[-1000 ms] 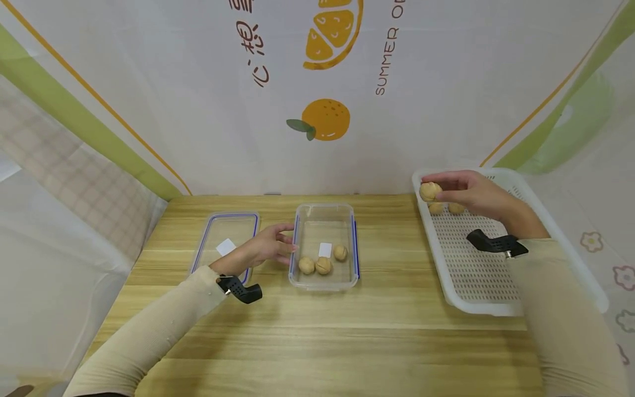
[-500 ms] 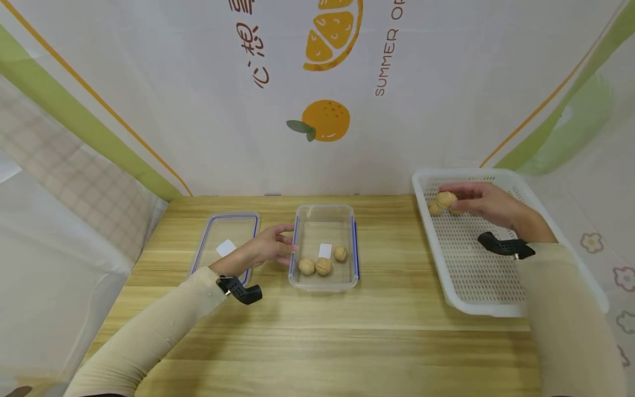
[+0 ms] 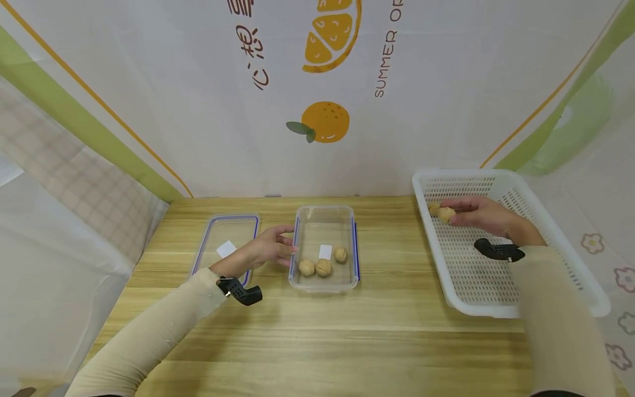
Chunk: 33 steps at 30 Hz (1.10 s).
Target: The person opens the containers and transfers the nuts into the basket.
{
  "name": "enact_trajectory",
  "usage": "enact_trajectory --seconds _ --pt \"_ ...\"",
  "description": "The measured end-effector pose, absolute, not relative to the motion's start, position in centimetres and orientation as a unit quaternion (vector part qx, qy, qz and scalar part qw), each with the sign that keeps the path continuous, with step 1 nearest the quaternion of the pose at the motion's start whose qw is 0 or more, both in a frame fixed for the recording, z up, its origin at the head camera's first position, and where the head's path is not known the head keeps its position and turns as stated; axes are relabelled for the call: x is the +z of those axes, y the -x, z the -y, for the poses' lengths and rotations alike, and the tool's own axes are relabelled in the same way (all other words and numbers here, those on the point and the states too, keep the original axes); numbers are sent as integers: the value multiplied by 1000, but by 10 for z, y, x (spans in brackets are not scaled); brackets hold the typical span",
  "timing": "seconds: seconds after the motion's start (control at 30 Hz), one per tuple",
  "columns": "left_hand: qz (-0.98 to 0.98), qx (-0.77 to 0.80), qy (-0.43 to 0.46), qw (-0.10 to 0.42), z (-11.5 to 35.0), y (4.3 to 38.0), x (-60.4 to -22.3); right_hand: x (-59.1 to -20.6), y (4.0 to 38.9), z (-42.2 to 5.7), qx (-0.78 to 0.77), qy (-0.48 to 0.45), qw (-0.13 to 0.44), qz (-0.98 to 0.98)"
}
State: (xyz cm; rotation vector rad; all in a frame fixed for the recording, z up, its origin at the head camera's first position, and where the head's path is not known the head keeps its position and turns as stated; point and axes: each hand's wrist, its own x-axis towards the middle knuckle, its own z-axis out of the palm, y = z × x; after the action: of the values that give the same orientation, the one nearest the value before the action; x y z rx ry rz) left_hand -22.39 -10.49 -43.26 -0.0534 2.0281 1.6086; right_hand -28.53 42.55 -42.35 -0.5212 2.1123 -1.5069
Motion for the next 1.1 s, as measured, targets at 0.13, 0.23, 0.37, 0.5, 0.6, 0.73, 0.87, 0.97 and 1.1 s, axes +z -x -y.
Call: enact_trajectory --seconds 0.13,0.23,0.37,0.5,0.6,0.73,0.87,0.97,1.1 --pt "-756 596 20 272 105 224 -433 -431 287 -425 -546 176 250 -780" --pt "-754 598 18 272 105 224 -433 -436 287 -424 -549 184 250 -776" --pt "-752 600 18 273 105 224 -434 -443 288 -422 -558 189 247 -769" --pt "-751 600 20 274 105 225 -434 -448 288 -421 -535 163 238 -794" --pt "-751 601 20 274 105 225 -435 -448 287 -419 -490 140 233 -829" --pt "-751 600 20 273 105 225 -435 -448 288 -415 -450 121 238 -852" --pt "-752 600 22 274 105 225 -435 -451 289 -411 -441 109 242 -857" --pt "-752 599 22 275 105 225 -434 -451 288 -410 -433 112 246 -860" --pt "-752 599 21 276 106 225 -434 -451 287 -408 -425 113 245 -864"
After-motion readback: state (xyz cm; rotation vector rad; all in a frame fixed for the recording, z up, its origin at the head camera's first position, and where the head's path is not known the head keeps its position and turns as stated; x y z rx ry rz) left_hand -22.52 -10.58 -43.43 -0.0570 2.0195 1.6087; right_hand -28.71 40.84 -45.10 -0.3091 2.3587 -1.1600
